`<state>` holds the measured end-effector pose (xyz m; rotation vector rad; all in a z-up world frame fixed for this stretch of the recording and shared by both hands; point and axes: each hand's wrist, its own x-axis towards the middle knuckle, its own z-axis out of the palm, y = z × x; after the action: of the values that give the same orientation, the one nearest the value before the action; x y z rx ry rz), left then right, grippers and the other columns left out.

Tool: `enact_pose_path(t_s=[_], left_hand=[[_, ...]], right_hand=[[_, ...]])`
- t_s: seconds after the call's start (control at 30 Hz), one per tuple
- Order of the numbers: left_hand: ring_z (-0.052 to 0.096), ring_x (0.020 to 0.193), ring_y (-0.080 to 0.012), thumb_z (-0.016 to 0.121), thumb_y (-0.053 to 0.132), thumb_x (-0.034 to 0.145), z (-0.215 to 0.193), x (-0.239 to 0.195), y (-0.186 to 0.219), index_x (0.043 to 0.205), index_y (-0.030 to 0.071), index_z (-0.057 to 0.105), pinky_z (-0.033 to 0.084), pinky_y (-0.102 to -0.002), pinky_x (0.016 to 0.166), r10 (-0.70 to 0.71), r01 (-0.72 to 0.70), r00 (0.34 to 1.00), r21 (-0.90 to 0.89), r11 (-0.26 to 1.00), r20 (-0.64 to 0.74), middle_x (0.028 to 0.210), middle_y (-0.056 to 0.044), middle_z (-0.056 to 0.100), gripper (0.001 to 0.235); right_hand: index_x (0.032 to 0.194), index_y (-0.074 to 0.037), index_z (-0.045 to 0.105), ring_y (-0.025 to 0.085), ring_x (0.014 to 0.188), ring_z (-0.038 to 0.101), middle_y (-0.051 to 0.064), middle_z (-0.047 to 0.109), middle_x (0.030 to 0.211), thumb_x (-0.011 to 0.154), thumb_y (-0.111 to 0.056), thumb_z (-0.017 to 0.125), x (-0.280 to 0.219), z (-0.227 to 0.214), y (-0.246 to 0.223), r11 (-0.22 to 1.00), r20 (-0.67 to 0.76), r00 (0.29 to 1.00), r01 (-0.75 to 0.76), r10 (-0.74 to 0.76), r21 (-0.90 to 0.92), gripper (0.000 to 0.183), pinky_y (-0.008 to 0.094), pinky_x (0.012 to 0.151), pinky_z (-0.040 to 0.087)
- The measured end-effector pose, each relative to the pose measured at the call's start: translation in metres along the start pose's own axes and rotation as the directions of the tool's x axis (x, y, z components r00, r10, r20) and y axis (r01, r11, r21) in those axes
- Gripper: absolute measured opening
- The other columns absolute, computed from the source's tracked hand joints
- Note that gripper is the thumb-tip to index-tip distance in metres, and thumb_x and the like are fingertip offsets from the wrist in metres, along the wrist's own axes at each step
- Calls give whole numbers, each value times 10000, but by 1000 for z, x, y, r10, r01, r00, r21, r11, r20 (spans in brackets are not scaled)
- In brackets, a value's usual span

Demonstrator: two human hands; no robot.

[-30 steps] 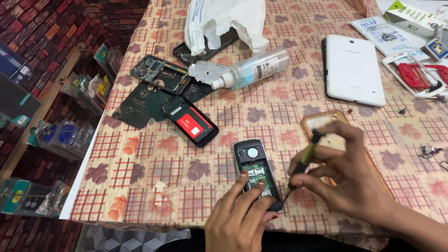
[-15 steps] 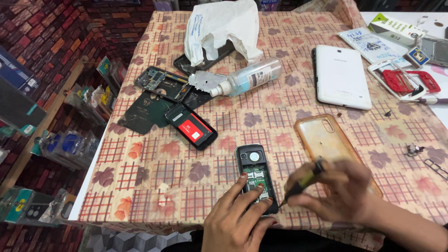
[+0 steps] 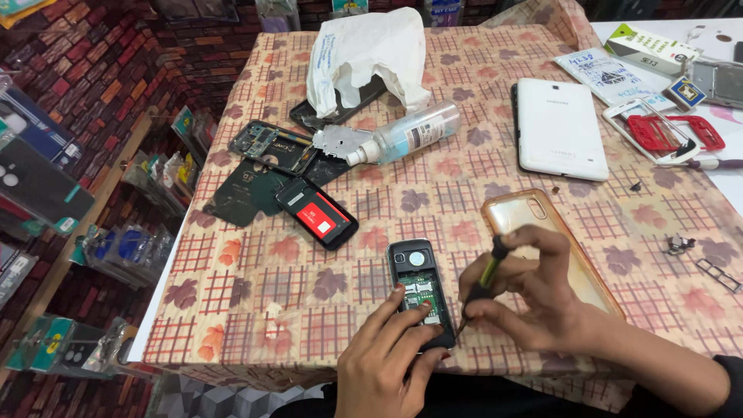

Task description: The person disassembles a black mobile phone using a screwdriver, removes the back cover and internal components, and places them on the table. The person then reassembles the phone by reinserting the components and securing the back cover.

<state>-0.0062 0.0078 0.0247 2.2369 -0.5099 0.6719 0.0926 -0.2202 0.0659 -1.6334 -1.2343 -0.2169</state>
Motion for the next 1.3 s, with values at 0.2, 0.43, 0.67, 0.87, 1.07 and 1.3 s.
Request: enact_pose_path(t_s=[0.2,0.43,0.67,0.87,1.07,1.3], left_hand=[[624,1310,-365,786,268,871,-1,1,4,997,124,787,562,-463,966,-50,49,999,-40,998,-21,1131,-36,775,192],[605,1332,-374,772,266,898,-6,3,7,1013,111,777,562,-453,968,-59,58,998,-87,995,-19,1124,-35,779,193],[621,1309,-335,785,271,885,-2,2,7,1014,116,779,568,-435,949,-10,5,997,-53,999,-77,1111,-9,771,202],[647,1254,-292,780,262,881,1,4,9,1011,112,780,579,-408,931,-11,7,994,-31,999,-110,1113,4,772,198],[664,1240,-313,756,220,914,-2,3,13,1044,80,764,582,-414,944,-19,5,983,-75,997,-183,1122,-35,763,192],[679,1229,-349,790,151,898,-4,5,14,1125,80,759,628,-364,825,-12,-28,969,-157,987,-248,1140,-83,734,240]], right_hand=[[1553,-159,-26,225,876,710,178,658,1023,1021,-6,536,8,-10,-17,902,-152,933,-260,327,345,789,388,765,644],[1592,-169,-36,204,780,700,148,645,951,1004,-65,488,19,-12,-25,839,-79,875,-427,477,338,794,362,710,607],[1619,-163,269,87,583,564,83,659,789,991,-94,553,23,-15,-37,785,46,815,-570,578,244,693,241,502,423],[1510,-180,487,88,493,620,52,795,703,917,-149,614,35,0,-45,572,182,556,-819,811,-45,608,243,456,467],[1518,-66,438,139,463,621,134,779,791,895,-94,628,40,4,-40,435,176,480,-867,859,242,652,268,414,495],[1513,-44,377,140,519,662,166,726,751,881,-121,696,45,9,-28,304,114,374,-869,921,390,712,210,333,350]])
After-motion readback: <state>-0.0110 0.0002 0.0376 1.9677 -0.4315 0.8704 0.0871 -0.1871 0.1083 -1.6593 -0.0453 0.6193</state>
